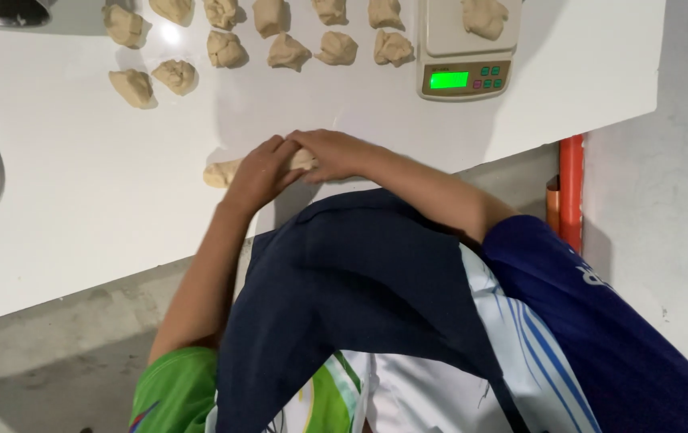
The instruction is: Divide a large mass of dough into smaller individual portions and weigh them on a digital scale.
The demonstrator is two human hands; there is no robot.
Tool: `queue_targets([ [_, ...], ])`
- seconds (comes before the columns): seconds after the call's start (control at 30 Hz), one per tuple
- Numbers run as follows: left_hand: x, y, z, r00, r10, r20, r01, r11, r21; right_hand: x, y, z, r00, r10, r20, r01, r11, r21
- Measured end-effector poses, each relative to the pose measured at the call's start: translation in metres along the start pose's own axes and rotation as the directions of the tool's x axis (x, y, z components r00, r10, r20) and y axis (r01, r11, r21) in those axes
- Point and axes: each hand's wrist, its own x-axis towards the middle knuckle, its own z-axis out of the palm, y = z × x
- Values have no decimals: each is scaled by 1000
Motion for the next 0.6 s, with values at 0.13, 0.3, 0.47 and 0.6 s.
queue_targets([
  [0.13,9,-3,20,998,-6,-65,13,993,115,-7,23,4,950,294,104,-286,955,-85],
  [0.3,-15,-34,33,952,102,-289,60,863,501,-18,33,-3,927,375,26,-365,916,-168],
  [0.47,-41,-82,41,965,-203,-167,256,871,419,-18,48,2,890,453,51,-433,876,-214],
  [0.6,-11,-45,21,967,-230,-110,255,887,385,-19,65,17,856,508,101,-462,837,-293],
])
